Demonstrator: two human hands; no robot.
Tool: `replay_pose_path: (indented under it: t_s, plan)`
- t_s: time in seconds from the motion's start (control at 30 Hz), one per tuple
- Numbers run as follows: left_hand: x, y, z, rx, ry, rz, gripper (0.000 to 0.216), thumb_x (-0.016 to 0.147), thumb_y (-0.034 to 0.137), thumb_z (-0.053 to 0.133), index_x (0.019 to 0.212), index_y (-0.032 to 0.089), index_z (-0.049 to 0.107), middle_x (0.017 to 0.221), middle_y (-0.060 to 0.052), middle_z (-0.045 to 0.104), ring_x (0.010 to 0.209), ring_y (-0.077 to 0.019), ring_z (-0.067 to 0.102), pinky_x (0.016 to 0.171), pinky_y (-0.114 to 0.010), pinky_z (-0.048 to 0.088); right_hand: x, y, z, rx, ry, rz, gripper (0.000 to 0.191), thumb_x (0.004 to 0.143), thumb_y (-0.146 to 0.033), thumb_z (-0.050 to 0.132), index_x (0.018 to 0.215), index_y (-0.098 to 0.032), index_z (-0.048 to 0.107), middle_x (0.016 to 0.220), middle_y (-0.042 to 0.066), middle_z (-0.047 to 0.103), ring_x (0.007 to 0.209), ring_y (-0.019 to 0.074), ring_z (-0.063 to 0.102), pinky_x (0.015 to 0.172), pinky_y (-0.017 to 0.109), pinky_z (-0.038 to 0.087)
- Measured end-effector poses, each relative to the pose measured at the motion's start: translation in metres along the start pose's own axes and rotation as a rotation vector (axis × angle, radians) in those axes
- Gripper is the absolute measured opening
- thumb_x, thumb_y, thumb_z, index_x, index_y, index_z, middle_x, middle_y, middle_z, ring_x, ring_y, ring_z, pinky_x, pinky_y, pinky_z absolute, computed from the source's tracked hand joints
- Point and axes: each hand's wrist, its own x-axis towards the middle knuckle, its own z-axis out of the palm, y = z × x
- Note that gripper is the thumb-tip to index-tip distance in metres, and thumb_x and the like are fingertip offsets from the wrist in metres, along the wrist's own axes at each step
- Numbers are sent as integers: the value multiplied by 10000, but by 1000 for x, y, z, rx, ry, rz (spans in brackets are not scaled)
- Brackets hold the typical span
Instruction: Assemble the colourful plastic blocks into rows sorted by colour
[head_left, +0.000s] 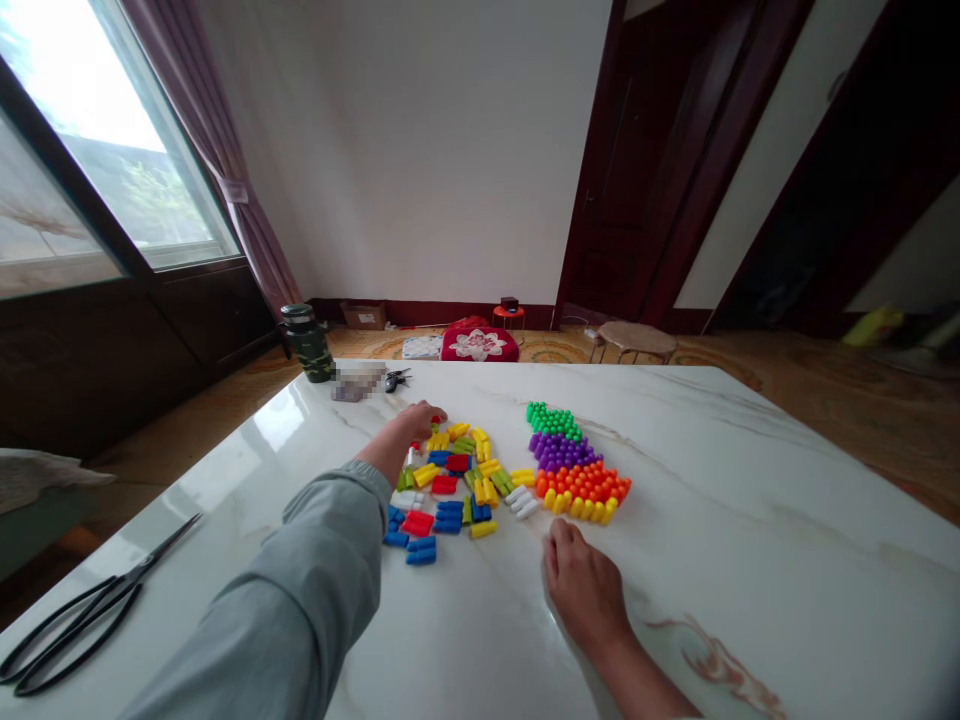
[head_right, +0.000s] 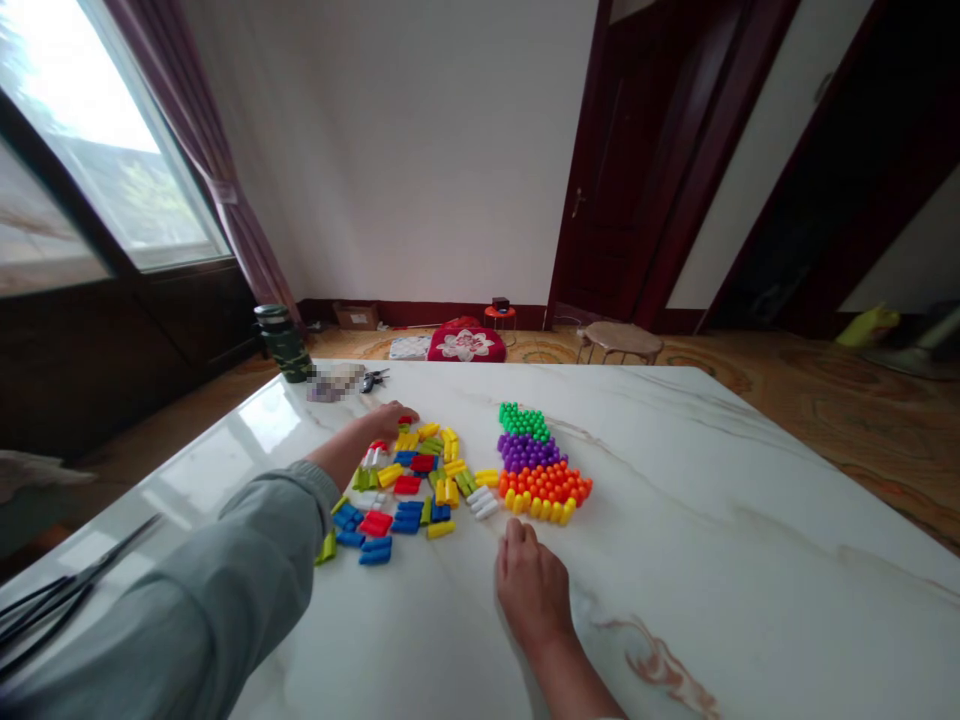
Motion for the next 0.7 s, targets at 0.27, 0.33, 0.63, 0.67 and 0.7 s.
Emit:
replay_pose_path:
  t_s: [0.27, 0.33, 0.63, 0.67, 0.7]
  plan:
    - [-34, 18, -5, -73, 185, 86, 438, 568, 74, 638, 986, 194, 688, 1103, -80, 593, 1000, -234, 593, 891, -342, 492, 2, -1, -6, 3, -51, 15, 139, 953, -190, 406, 892, -187, 531, 819, 29, 653, 648, 129, 640, 530, 269, 270]
    - [-48, 24, -10, -101, 223, 101, 429, 588, 83, 628, 1002, 178, 682, 1050, -83, 610, 969, -232, 599, 867, -334, 493, 3, -2, -9, 5, -66, 21, 140, 952, -193, 405, 900, -186, 536, 831, 35, 657, 657, 133, 643, 531, 270, 272]
    - [-126, 52, -29, -229, 115, 311, 376, 631, 142, 648, 1001, 200, 691, 795, 22, 693, 712, -129, 608, 670, -203, 474, 2, -2, -8, 12, -63, 31, 160, 958, -203, 397, 948, -173, 554, 865, 45, 662, 659, 138, 644, 523, 257, 273]
    - [-132, 54, -28, -239, 87, 341, 343, 638, 154, 663, 974, 207, 704, 812, 22, 704, 723, -127, 619, 671, -195, 477, 3, -3, -8, 12, -66, 33, 159, 958, -204, 400, 956, -172, 555, 870, 46, 663, 661, 139, 647, 522, 257, 272]
    - [-138, 56, -28, -250, 59, 371, 313, 645, 170, 679, 953, 213, 715, 839, 20, 716, 744, -130, 632, 681, -190, 483, 3, -3, -8, 11, -68, 34, 159, 958, -204, 401, 963, -170, 557, 874, 49, 664, 667, 141, 651, 521, 257, 272]
